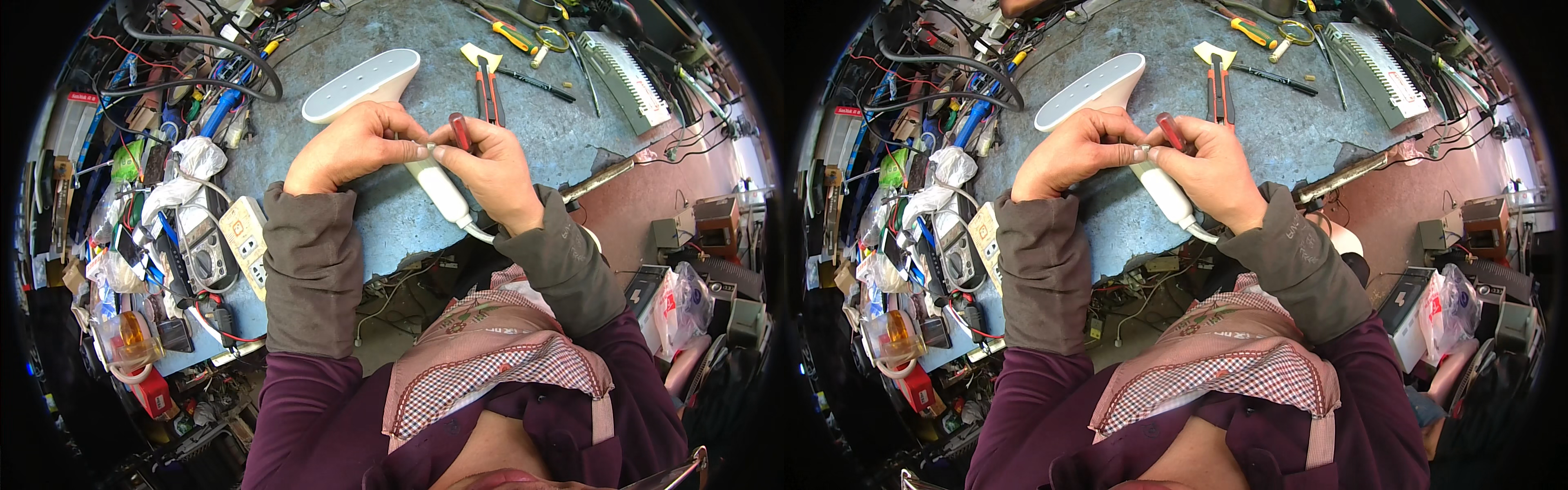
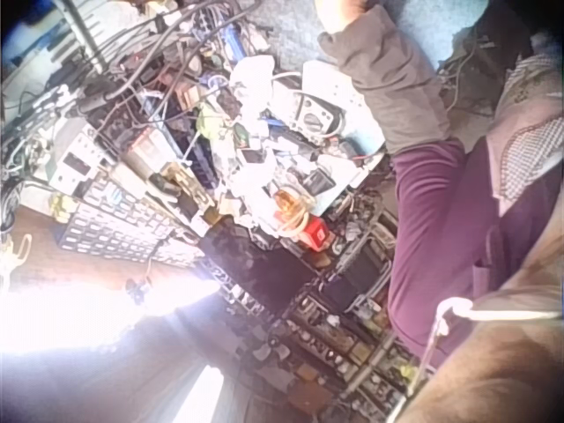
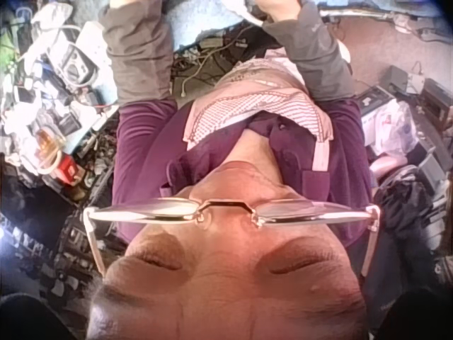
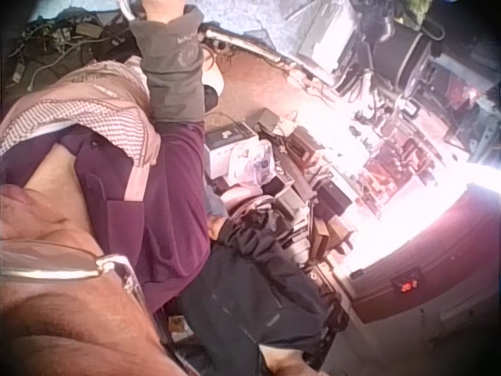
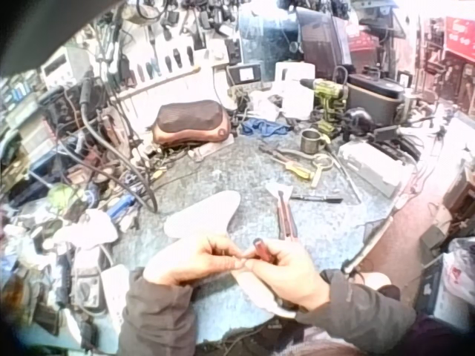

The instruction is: The person handles a white handheld device, rotates it, and uses a utility knife and a small screwdriver to pry and probe the seam near the handle. The device is repeatedly turned and inspected while tools are applied to the casing.

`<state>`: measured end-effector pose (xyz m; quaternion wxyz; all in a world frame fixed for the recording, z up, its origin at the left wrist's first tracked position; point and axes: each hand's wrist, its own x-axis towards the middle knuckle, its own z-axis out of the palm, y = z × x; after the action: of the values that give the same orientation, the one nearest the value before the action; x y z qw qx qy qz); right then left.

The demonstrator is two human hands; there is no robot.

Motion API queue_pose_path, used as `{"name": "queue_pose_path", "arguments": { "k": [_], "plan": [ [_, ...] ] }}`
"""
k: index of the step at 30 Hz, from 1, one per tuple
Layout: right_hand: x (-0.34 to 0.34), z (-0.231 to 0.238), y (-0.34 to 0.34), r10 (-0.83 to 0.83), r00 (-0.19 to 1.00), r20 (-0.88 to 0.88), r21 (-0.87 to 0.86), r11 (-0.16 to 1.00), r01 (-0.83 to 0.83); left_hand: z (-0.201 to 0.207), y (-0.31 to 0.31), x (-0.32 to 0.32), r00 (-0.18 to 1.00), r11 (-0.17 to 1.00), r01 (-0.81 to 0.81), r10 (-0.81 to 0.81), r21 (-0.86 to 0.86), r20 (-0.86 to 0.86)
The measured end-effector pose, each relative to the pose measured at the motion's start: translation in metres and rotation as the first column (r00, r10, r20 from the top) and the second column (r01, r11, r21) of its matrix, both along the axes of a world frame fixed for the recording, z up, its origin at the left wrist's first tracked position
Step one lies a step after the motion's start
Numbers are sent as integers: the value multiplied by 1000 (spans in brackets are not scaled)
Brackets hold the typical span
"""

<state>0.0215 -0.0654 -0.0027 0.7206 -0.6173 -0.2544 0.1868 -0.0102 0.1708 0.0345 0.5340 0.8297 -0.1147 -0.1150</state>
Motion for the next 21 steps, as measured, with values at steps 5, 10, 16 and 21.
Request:
{"name": "queue_pose_path", "arguments": {
  "k": [5, 10, 16, 21],
  "plan": [
    [-4, 4, 6, 3, 1000, 20, 47, 999, -4, 1, 2, -7, 999, 999, -35, 35, -32, -22],
    [-10, 12, 9, -90, 965, 245, -145, 981, 128, -5, 4, -12, 982, 996, -38, 23, 78, 185],
    [-4, -11, 7, -172, 803, 570, -120, 950, 289, -21, -3, -2, 994, 998, 17, -10, -66, 107],
    [-1, -7, 13, -115, 940, 321, -120, 980, 161, -19, 0, -4, 992, 999, -47, 49, -25, 120]
  ]
}}
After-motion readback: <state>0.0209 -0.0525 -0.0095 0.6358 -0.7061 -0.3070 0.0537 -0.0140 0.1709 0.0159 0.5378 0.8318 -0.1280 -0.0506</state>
